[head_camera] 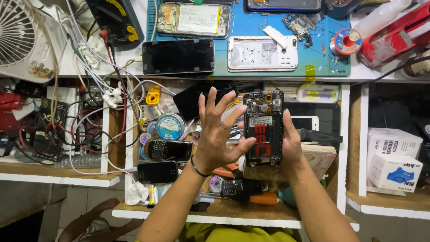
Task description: Inspecting and preparing mobile phone components for repair on a cluttered workbench, including applying a substance with a syringe.
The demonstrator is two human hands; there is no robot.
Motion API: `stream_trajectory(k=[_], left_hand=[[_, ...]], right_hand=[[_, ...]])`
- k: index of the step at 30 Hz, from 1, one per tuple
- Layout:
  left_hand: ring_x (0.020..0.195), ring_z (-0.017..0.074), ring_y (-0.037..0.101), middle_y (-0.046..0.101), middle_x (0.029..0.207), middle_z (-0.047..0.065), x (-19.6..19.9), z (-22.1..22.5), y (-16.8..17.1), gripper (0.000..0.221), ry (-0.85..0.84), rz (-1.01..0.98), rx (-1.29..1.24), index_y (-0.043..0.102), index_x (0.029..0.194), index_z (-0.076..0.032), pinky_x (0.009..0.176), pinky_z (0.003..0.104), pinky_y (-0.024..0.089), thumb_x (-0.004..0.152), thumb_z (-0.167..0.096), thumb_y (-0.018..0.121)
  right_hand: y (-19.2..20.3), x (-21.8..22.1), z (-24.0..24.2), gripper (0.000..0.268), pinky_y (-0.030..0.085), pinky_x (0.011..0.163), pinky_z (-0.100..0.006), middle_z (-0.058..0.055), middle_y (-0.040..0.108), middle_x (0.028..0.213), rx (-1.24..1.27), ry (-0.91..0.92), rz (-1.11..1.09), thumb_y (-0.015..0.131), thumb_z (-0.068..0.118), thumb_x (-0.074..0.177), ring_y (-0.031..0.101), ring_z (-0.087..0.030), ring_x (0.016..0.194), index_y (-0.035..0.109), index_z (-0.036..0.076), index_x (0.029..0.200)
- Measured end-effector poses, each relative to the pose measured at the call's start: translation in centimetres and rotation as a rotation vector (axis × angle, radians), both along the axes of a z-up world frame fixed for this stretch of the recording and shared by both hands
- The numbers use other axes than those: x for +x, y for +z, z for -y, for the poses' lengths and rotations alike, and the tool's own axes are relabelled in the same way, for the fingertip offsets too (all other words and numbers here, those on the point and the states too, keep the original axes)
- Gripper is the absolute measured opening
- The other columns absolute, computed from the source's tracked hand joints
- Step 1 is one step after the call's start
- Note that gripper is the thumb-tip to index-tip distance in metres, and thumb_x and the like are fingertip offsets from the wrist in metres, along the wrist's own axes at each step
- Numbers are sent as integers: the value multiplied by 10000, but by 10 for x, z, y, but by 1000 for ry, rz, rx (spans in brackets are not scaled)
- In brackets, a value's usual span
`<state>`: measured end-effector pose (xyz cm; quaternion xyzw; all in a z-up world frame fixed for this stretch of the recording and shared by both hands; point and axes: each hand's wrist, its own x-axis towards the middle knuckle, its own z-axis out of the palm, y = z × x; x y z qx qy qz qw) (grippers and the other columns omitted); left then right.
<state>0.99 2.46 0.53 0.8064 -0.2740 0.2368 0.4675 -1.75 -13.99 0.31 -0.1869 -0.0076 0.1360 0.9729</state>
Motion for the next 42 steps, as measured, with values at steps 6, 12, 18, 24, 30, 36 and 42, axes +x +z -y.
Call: stream_trajectory(k=[6,12,18,24,30,36,42], left_hand=[[1594,385,109,375,1633,154,2,-1,1,801,-41,-54,19,422,1553,-135,1267,650,-45,898,-455,754],[1597,329,144,403,1628,154,2,-1,-2,865,-82,-102,25,290,1615,-118,1265,625,-63,927,-413,724],[1596,313,161,400,1637,133,2,-1,-3,902,-99,-118,27,239,1637,-131,1265,620,-52,927,-421,716],[1582,330,209,430,1620,129,2,-1,1,898,-100,-132,29,250,1631,-129,1265,629,-6,920,-398,727],[1547,393,278,438,1603,156,3,-1,1,750,-121,-133,8,392,1546,-137,1251,656,70,916,-342,741],[1522,420,311,413,1604,197,5,1,-4,781,-129,-157,-30,373,1545,-111,1243,614,171,918,-378,752],[998,310,739,728,1067,142,6,2,-5,519,-160,-365,-149,519,1361,-46,848,420,617,952,-302,707]], right_hand=[[34,8,-2,723,635,802,-454,-234,731,1151,-113,67,-17,282,560,1071,730,-349,1005,673,-22,1247],[34,7,-9,806,647,753,-445,-267,738,1097,-217,-8,-32,336,705,976,744,-339,971,667,2,1191],[19,7,-3,868,634,759,-521,-337,700,1137,-210,2,-21,297,739,956,735,-421,955,649,-21,1183],[28,7,-4,846,651,741,-444,-271,731,1131,-317,7,5,287,755,951,753,-342,941,660,24,1157],[42,11,-10,834,659,641,-375,-210,772,991,-378,-34,-58,323,777,917,770,-272,848,679,48,1108],[6,12,-1,844,654,712,-491,-301,732,1055,-248,-56,-85,333,735,956,751,-372,903,669,-11,1162],[-4,20,13,905,607,840,-531,-291,692,1211,-339,-128,-78,254,702,974,720,-355,1041,592,-66,1315]])
